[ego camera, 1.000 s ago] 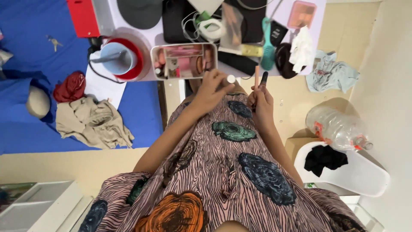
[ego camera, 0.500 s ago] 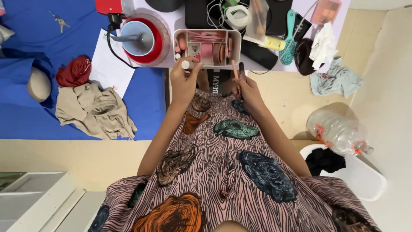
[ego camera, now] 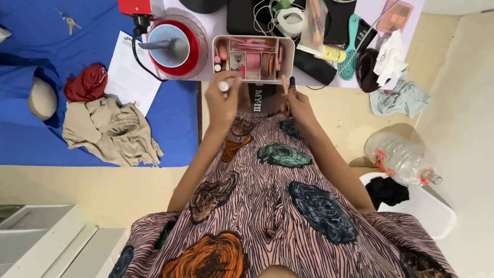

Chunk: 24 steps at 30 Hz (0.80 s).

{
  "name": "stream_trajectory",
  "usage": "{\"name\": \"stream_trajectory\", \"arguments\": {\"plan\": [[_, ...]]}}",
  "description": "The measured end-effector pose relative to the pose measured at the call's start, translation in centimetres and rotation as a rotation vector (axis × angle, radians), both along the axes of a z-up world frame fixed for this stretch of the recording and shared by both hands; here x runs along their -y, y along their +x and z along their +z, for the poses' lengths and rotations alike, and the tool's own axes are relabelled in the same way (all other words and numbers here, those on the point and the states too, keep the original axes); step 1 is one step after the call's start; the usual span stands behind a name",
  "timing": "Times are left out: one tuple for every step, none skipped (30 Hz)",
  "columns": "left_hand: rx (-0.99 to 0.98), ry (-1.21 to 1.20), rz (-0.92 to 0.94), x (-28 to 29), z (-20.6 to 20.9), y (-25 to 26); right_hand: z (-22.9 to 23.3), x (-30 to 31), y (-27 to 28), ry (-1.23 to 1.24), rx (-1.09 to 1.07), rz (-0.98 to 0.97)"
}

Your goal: The person organizes cosmetics and personal items by placing glasses into a basket, then transferring various makeup items from a table into a compartmentalized organizer. They handle brushes, compacts, and small containers, arranging them into the organizer before placing it on a shelf.

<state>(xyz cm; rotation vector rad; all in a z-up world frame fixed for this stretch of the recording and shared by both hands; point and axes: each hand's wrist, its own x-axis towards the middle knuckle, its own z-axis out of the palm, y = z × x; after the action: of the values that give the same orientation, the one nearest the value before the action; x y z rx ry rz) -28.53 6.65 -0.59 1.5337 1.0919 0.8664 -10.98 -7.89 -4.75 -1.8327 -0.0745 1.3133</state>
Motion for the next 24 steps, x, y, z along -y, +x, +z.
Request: {"name": "stream_trajectory", "arguments": {"plan": [[0.001,-0.001,-0.003,0.3,0.0,0.7,0.2,-0.3,0.3,-0.001,0.001,-0.003],[0.020,0.004,-0.059,0.7,0.1,1.3,0.3,-0.7,0.5,-0.015,-0.002,0.009],[0.038,0.009,-0.115,1.0,0.2,1.9,0.5,-1.0,0.7,-0.030,-0.006,0.021],[0.038,0.009,-0.120,1.6,-0.6,2.6,-0.3,-1.0,0.9,-0.030,-0.006,0.017],[0.041,0.019,-0.144,2.3,-1.4,3.4,-1.0,-1.0,1.1,-0.015,0.002,0.059],[0.044,0.029,-0.170,2.9,-2.1,4.2,-1.8,-1.0,1.3,-0.001,0.010,0.100],[0.045,0.027,-0.176,3.0,-1.9,4.5,-2.5,-1.1,1.4,-0.003,0.010,0.093],[0.037,0.018,-0.209,3.1,-1.6,5.0,-3.2,-1.3,1.6,-0.003,0.002,0.103],[0.030,0.008,-0.241,3.1,-1.4,5.4,-4.0,-1.4,1.8,-0.003,-0.006,0.113],[0.031,0.005,-0.247,3.0,-0.8,5.5,-3.5,-1.8,1.6,-0.006,-0.005,0.108],[0.033,-0.002,-0.272,2.9,-0.3,5.6,-3.1,-2.3,1.4,0.004,-0.009,0.094],[0.033,-0.008,-0.295,2.7,0.2,5.7,-2.7,-2.8,1.2,0.015,-0.013,0.083],[0.034,-0.009,-0.298,2.7,-0.2,5.7,-3.2,-2.8,1.3,0.014,-0.013,0.079],[0.024,-0.008,-0.300,2.8,-0.7,5.6,-3.7,-2.7,1.4,0.016,-0.012,0.049],[0.013,-0.006,-0.302,2.9,-1.1,5.5,-4.3,-2.7,1.4,0.017,-0.011,0.018],[0.012,-0.009,-0.301,2.8,-1.5,5.4,-4.9,-2.4,1.4,0.015,-0.013,0.019],[0.000,-0.005,-0.291,2.8,-1.8,5.2,-5.4,-2.2,1.5,0.027,-0.001,0.013],[-0.014,-0.001,-0.278,2.8,-2.2,4.9,-6.0,-2.0,1.4,0.039,0.010,0.009],[-0.016,-0.004,-0.275,2.7,-2.2,4.7,-5.0,-2.3,1.4,0.036,0.007,0.012],[-0.028,-0.019,-0.224,2.7,-2.3,4.5,-4.0,-2.6,1.4,0.034,-0.005,-0.027],[-0.040,-0.035,-0.172,2.6,-2.3,4.3,-2.9,-2.9,1.3,0.031,-0.016,-0.065],[-0.042,-0.036,-0.165,2.1,-1.6,3.6,-1.4,-3.4,1.2,0.031,-0.020,-0.058],[-0.029,-0.057,-0.114,1.5,-1.0,2.9,0.2,-3.8,1.1,0.058,-0.034,-0.095],[-0.015,-0.078,-0.062,0.9,-0.4,2.3,1.7,-4.4,1.1,0.085,-0.047,-0.133]]}}
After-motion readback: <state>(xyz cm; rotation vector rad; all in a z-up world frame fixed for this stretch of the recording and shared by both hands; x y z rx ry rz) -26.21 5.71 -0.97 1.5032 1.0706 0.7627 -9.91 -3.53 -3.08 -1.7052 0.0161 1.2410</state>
